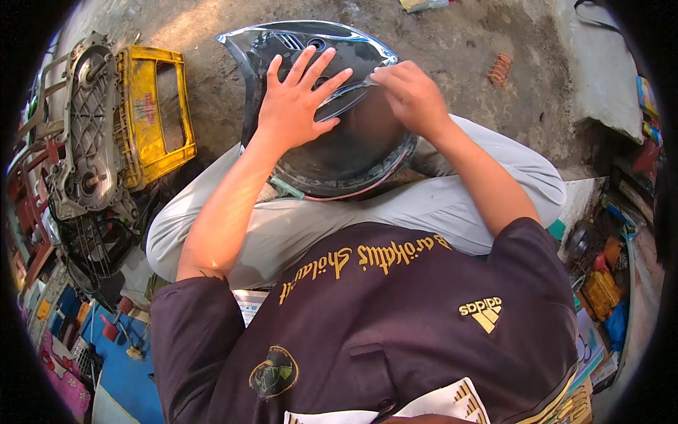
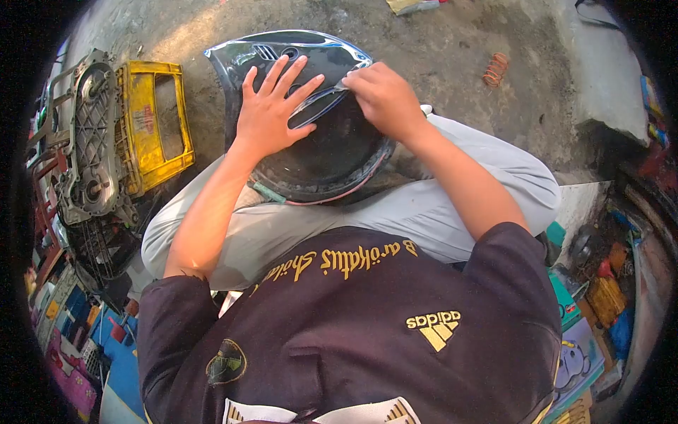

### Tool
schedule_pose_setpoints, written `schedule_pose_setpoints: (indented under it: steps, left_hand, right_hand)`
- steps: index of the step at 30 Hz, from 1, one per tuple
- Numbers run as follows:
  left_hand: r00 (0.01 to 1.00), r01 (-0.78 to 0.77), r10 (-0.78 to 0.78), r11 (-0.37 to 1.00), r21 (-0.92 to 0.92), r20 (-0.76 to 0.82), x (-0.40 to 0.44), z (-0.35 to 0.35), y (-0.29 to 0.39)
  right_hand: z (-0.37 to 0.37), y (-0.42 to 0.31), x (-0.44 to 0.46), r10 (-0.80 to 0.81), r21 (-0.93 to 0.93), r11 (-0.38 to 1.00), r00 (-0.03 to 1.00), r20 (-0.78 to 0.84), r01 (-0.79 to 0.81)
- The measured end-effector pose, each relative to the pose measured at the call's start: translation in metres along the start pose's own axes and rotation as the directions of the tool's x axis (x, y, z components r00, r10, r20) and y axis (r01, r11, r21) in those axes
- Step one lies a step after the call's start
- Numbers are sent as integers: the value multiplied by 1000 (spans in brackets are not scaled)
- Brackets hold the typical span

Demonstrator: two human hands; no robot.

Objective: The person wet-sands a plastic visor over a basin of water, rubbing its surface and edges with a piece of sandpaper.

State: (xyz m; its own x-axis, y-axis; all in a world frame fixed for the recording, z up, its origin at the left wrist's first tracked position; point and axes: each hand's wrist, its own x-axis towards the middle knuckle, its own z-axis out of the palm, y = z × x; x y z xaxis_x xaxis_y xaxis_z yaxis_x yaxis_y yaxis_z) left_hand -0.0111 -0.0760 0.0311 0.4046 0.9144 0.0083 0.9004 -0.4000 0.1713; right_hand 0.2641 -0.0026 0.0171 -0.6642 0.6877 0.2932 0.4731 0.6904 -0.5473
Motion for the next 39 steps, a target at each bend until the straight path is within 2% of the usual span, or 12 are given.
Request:
schedule_pose_setpoints:
  steps: [2,5,9,11,15,17,21,23,27,29,34,39]
  left_hand:
    - [1000,-2,2,1000,-4,-2,-2,0,-1]
    - [1000,-5,5,1000,2,2,-2,1,-1]
    - [1000,-2,2,1000,3,-5,-2,0,0]
    - [1000,-4,4,1000,1,-7,-3,0,-1]
    - [1000,-2,2,1000,9,4,-3,0,-1]
    - [1000,4,-4,1000,12,7,-3,0,0]
    - [1000,4,-4,1000,18,12,-3,1,0]
    - [1000,1,-1,1000,15,13,-3,1,-1]
    - [1000,-5,5,1000,14,9,-3,1,-1]
    - [1000,-1,1,1000,18,11,-2,1,-1]
    - [999,-1,-2,999,44,52,-3,1,2]
    - [999,-14,13,999,44,30,-4,1,2]
  right_hand:
    - [-4,12,1,27,0,1000,1000,-10,-27]
    - [-10,29,-1,170,-31,984,980,-102,-174]
    - [-3,14,-8,74,6,997,994,-79,-73]
    - [1,1,-10,1,17,1000,1000,2,-1]
    - [-5,26,-11,-3,-3,1000,999,-42,3]
    - [-5,36,-11,115,-20,993,983,-144,-119]
    - [-2,20,-11,78,-12,997,989,-124,-80]
    - [-1,4,-9,-27,-14,1000,999,-20,26]
    - [-3,22,-6,-1,-21,1000,997,-75,-1]
    - [-3,26,-5,70,-70,994,988,-135,-80]
    - [5,-4,-3,-51,-17,999,998,-24,51]
    - [3,5,6,31,-55,998,998,-57,-34]
